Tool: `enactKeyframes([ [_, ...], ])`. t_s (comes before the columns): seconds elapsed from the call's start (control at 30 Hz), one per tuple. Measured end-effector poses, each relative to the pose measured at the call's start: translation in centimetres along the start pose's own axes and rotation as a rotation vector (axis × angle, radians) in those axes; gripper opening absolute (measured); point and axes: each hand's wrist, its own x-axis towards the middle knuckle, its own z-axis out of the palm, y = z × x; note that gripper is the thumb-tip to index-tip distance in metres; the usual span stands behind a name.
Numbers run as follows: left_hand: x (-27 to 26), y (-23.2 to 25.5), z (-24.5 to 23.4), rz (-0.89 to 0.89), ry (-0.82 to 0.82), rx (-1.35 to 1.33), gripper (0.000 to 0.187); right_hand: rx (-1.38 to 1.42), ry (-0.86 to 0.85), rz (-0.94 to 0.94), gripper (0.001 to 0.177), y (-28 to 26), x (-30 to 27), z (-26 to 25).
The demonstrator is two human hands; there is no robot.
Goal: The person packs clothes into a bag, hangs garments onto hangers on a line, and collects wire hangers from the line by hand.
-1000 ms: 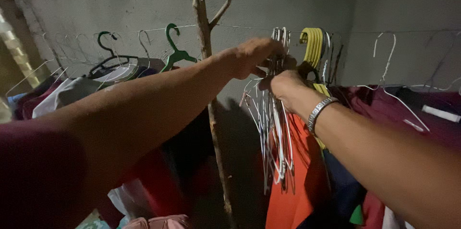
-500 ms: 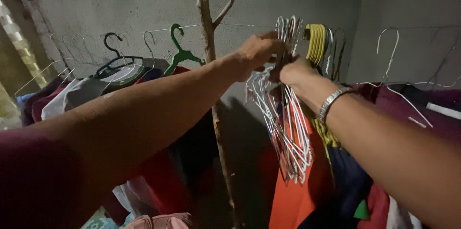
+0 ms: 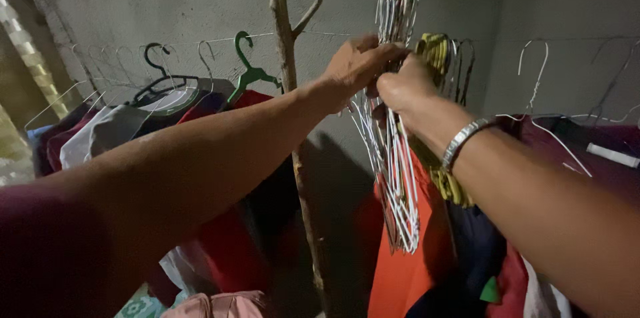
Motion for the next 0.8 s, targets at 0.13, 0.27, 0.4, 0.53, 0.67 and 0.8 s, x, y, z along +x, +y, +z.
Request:
enactKeyframes([
  [0.13, -1.4, -0.3, -0.8, 0.107, 0.037, 0.281, 0.043, 0.002, -0.011, -0.072, 0.032, 0.6, -1.6, 0.2],
  [0.27, -2.0, -0.3, -0.7, -0.058, 0.042, -0.068, 0.054, 0.002, -0.045, -0.020, 0.028, 1.2, -2.3, 0.2],
  [0.4, -2.9, -0.8, -0.5, -0.088, 0.060, -0.094, 0.052, 0.108, -0.134, -0.079, 0.027, 1.8, -2.9, 0.6],
  [0.53, -4.5, -0.6, -0.9, -0.124, 0.076, -0.107, 0.052, 0.098, -0.206, -0.031, 0.026, 2.5, -2.4, 1.1],
  [0.67, -5.8, 0.5, -0.6, -0.153, 0.078, -0.093, 0.048, 0.054, -0.224, -0.068, 0.025, 3.8, -1.6, 1.9],
  [0.8, -7.2, 1.3, 0.3, -0.207, 0.125, 0.027, 0.042, 0.149, -0.312, -0.057, 0.027, 4.4, -1.8, 2.4],
])
